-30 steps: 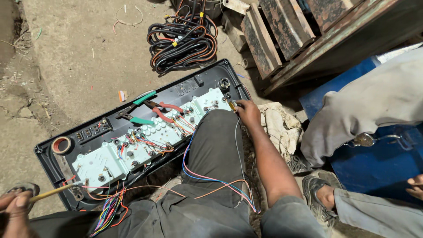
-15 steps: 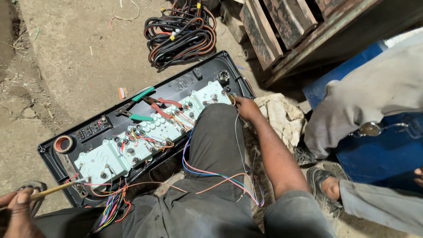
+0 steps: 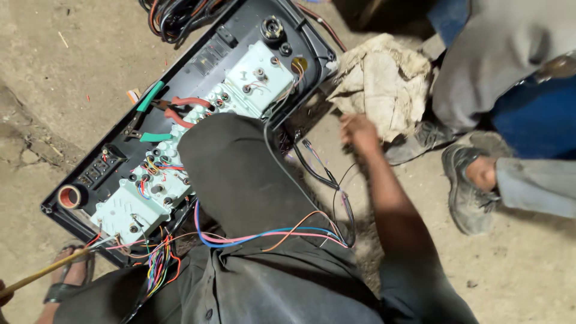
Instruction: The person sits on the floor and repairs an open electronics box by stripping, twisting, and connecting multiple colored wires to terminal blocks. They use pliers and a screwdriver to secure connections and occasionally test with a test light.
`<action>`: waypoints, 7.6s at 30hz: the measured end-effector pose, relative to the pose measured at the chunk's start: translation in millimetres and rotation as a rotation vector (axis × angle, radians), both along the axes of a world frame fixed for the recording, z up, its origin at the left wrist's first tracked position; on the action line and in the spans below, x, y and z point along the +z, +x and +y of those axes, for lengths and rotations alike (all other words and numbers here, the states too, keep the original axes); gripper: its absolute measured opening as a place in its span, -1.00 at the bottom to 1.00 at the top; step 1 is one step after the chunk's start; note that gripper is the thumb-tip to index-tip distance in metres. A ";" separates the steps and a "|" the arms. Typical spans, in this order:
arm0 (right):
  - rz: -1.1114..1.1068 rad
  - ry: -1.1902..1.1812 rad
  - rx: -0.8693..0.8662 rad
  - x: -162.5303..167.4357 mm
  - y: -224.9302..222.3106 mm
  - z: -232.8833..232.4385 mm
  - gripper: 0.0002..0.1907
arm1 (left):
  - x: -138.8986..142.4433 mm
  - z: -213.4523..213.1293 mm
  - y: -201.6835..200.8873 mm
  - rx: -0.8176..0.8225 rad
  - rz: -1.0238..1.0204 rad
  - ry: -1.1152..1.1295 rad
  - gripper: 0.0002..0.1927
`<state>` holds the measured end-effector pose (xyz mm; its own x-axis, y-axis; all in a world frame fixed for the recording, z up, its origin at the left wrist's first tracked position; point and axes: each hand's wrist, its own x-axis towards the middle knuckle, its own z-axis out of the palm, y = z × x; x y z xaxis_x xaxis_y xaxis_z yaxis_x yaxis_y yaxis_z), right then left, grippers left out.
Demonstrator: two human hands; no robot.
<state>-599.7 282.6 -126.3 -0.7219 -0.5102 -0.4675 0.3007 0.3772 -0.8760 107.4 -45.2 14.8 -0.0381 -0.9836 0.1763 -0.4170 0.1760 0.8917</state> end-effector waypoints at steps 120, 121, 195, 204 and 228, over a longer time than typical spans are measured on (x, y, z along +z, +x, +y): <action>0.712 -0.813 1.608 310.3 411.0 -318.5 -0.69 | -28.7 70.6 -130.5 0.226 -0.076 -0.060 -0.86; 0.780 -0.797 1.567 308.1 412.7 -319.1 -0.73 | -29.8 68.3 -131.0 0.239 -0.100 -0.086 -0.85; 0.862 -0.815 1.663 291.1 398.1 -326.3 -0.73 | -26.4 44.0 -139.6 0.270 -0.117 0.408 -0.84; 0.642 -0.973 1.729 275.1 394.1 -332.7 -0.59 | -56.4 46.8 -129.4 0.199 -0.268 0.027 -0.70; 0.459 -1.146 1.658 250.2 393.3 -346.1 -0.52 | -36.1 43.3 -126.4 0.314 0.259 0.618 -0.77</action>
<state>-206.5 -63.5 123.9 0.6843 -0.5230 0.5082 0.0624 -0.6523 -0.7554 -19.0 -1.8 -21.3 0.2287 -0.8641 -0.4484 -0.1278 -0.4833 0.8661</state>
